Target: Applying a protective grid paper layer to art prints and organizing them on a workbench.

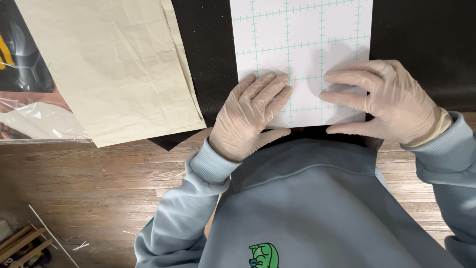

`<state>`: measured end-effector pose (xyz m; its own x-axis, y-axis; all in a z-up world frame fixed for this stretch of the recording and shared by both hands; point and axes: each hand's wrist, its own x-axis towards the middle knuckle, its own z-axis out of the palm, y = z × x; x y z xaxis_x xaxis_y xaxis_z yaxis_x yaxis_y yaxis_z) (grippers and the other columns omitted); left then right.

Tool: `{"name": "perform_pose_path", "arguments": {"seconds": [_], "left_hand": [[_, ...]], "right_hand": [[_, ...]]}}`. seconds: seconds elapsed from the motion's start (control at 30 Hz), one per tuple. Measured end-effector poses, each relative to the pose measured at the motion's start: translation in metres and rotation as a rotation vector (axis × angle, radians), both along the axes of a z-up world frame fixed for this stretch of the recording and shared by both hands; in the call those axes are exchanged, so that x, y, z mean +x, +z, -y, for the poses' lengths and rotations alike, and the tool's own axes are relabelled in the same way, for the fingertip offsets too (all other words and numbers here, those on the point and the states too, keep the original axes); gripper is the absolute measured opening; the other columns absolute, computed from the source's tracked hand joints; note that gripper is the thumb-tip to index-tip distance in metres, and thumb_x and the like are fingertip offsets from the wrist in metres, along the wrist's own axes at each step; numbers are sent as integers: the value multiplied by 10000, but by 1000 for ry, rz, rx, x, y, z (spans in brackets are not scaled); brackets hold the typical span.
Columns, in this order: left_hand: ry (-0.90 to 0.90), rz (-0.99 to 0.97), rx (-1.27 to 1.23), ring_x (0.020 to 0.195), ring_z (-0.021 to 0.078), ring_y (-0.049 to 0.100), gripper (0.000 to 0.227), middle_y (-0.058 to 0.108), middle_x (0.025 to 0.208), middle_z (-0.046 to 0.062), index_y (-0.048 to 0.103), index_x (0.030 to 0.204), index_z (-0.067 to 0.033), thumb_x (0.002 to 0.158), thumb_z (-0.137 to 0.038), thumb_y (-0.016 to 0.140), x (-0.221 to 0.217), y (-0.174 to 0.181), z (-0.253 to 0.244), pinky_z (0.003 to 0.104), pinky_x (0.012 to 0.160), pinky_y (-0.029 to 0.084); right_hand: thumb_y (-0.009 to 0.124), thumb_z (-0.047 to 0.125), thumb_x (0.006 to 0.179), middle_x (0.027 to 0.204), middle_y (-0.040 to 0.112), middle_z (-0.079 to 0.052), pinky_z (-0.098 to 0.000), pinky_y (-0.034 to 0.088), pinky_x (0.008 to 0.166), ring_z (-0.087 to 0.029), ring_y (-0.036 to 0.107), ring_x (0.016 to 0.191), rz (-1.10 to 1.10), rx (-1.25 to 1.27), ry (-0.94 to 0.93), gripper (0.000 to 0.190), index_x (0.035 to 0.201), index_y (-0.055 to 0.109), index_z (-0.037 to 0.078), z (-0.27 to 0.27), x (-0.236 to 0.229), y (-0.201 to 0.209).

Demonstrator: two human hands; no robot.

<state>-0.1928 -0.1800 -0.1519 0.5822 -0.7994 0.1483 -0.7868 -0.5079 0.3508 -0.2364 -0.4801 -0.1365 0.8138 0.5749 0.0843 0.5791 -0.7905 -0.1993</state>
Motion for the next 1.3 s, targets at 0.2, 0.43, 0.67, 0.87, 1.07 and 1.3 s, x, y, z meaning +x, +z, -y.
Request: {"name": "perform_pose_path", "arguments": {"seconds": [0.2,0.43,0.67,0.87,1.07,1.3], "left_hand": [[-11,-10,2,1432,301,482,804,491,1539,94,526,1469,-62,863,-534,762,4,3,0,504,1228,387],[-27,-32,-17,1442,323,475,800,483,1545,122,508,1472,-48,888,-553,718,11,0,2,527,1236,374],[-14,-14,-27,1454,354,453,795,463,1564,138,482,1503,-56,928,-561,695,16,-5,4,524,1246,362],[-15,-30,-11,1457,355,453,796,458,1568,142,482,1502,-53,914,-542,706,17,-4,5,526,1242,359],[0,-26,-25,1457,338,455,787,458,1569,129,491,1497,-56,915,-538,710,18,-2,6,521,1245,356],[30,-9,47,1497,335,398,775,412,1602,152,468,1523,-47,966,-562,630,18,-4,12,512,1272,301]], "right_hand": [[770,634,678,1386,594,31,-388,481,1019,-212,558,1221,-31,1,-6,673,1222,740,239,-1,0,4],[775,594,688,1383,600,17,-409,490,1044,-237,566,1233,-28,43,-3,643,1210,746,221,1,8,5],[785,577,694,1379,606,-2,-425,475,1087,-251,560,1257,-66,109,3,617,1200,744,226,6,16,3],[814,516,681,1361,621,-5,-435,484,1059,-263,584,1225,-121,203,-6,590,1183,751,211,5,19,6],[785,527,698,1347,647,-6,-433,520,1034,-260,612,1210,-62,137,-8,555,1155,756,214,3,22,9],[744,305,808,1254,696,-27,-401,572,952,-253,653,1242,-6,73,73,290,1032,773,124,1,15,18]]}}
